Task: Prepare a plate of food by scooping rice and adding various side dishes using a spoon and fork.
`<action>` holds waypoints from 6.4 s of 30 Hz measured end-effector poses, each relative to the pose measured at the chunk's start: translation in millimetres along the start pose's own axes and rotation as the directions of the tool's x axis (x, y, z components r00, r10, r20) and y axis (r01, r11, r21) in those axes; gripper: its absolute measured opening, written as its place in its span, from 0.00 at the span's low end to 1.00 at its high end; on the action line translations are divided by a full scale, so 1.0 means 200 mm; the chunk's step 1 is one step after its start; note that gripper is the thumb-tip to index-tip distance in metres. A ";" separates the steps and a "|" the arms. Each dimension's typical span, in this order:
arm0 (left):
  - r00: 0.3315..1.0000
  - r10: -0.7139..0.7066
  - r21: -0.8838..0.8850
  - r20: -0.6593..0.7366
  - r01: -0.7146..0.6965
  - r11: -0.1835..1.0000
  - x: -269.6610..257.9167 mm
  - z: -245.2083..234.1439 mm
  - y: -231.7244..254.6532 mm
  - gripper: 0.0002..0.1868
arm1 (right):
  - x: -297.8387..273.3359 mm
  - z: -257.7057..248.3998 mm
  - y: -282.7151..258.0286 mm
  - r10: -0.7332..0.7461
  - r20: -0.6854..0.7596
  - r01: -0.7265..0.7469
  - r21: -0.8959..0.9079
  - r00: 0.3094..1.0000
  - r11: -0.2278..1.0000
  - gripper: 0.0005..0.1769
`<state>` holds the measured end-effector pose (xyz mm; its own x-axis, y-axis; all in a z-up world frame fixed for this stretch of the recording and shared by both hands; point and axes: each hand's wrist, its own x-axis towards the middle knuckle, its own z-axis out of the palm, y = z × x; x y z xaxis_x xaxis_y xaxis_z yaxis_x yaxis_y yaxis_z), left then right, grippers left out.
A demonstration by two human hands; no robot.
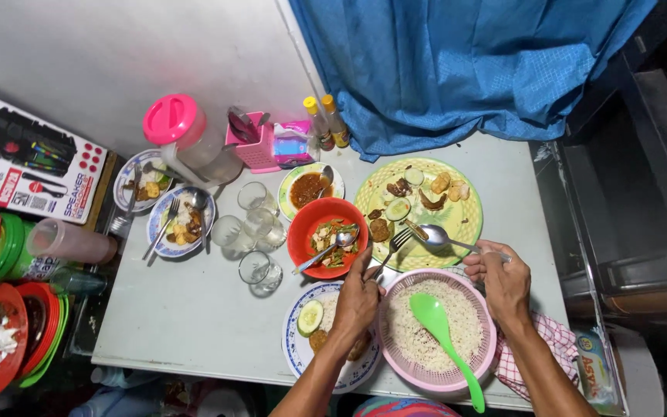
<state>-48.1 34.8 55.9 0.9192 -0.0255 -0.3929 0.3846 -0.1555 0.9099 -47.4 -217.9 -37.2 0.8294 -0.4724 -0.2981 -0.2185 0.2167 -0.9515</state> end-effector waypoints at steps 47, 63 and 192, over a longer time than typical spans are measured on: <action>0.974 -0.223 0.077 0.038 0.219 0.973 -0.75 -0.92 -0.65 0.39 | -1.20 0.38 0.12 0.090 0.232 0.050 -0.533 0.968 0.845 0.16; 0.990 -0.141 0.045 0.008 0.141 0.989 -0.74 -0.92 -0.82 0.39 | -1.27 0.34 0.20 -0.500 0.728 0.874 -0.305 0.470 0.378 0.16; 0.881 -0.272 -0.556 -0.387 0.013 0.831 -0.57 -1.53 -1.17 0.24 | -1.46 1.02 0.42 0.373 0.221 -0.377 -0.027 0.901 0.926 0.21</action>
<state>-216.4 376.3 -71.4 0.7377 0.4022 -0.5423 0.3782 0.4192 0.8254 -203.0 112.4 -13.9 0.7794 -0.1556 -0.6069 -0.5291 0.3554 -0.7705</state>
